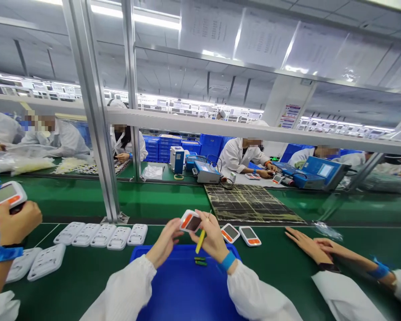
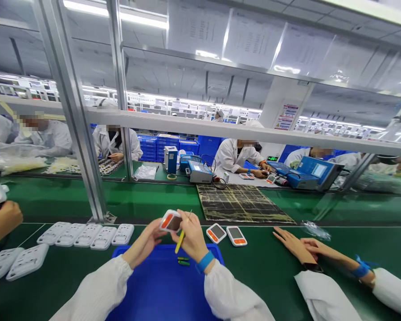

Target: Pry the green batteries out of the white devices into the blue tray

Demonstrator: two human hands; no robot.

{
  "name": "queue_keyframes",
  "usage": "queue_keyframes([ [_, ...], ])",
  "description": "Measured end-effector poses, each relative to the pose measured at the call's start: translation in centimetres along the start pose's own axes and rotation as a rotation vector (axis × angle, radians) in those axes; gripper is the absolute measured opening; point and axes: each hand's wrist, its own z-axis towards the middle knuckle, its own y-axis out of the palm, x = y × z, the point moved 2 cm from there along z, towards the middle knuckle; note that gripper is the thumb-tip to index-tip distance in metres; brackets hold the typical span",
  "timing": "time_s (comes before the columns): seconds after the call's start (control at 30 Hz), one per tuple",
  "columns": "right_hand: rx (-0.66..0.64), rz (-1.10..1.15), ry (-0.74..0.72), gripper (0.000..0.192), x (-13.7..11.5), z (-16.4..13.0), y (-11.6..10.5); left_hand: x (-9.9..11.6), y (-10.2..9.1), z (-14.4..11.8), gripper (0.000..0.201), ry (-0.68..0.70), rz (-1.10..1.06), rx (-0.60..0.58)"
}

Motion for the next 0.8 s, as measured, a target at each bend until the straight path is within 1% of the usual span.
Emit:
queue_keyframes([
  [0.03, 0.1, 0.03, -0.129, 0.009, -1.0, -0.7, -0.5, 0.1, 0.4, -0.6, 0.071, 0.017, -0.157, -0.118],
  [0.07, 0.17, 0.058, -0.249, 0.01, -1.9, -1.5, -0.9, 0.3, 0.8, -1.3, 0.077, 0.038, -0.33, -0.249],
  [0.13, 0.244, 0.09, -0.418, 0.017, -3.1, -3.0, -1.3, 0.8, 1.2, -2.7, 0.09, 0.073, -0.637, -0.482],
  [0.17, 0.264, 0.092, -0.465, 0.019, -3.5, -3.7, -1.4, 1.0, 1.3, -3.3, 0.098, 0.08, -0.727, -0.556],
  [0.23, 0.308, 0.065, -0.5, 0.021, -3.9, -4.4, -1.4, 1.3, 1.4, -3.9, 0.109, 0.097, -0.762, -0.622],
  [0.33, 0.457, -0.034, -0.459, 0.021, -3.9, -4.4, -1.2, 1.5, 1.7, -3.9, 0.111, 0.177, -0.771, -0.644],
  [0.4, 0.557, -0.089, -0.415, 0.023, -3.8, -4.0, -1.0, 1.4, 2.1, -3.7, 0.105, 0.226, -0.782, -0.596],
  [0.47, 0.61, -0.097, -0.394, 0.027, -3.7, -3.8, -0.9, 1.2, 2.5, -3.6, 0.096, 0.225, -0.797, -0.533],
  [0.53, 0.61, -0.088, -0.396, 0.029, -3.7, -3.7, -0.8, 1.1, 2.8, -3.6, 0.091, 0.182, -0.828, -0.486],
  [0.63, 0.594, -0.101, -0.383, 0.031, -3.8, -3.8, -0.7, 1.1, 3.0, -3.8, 0.087, 0.133, -0.918, -0.474],
  [0.8, 0.564, -0.124, -0.357, 0.033, -4.2, -3.6, -0.8, 0.4, 3.4, -3.8, 0.07, 0.105, -1.101, -0.528],
])
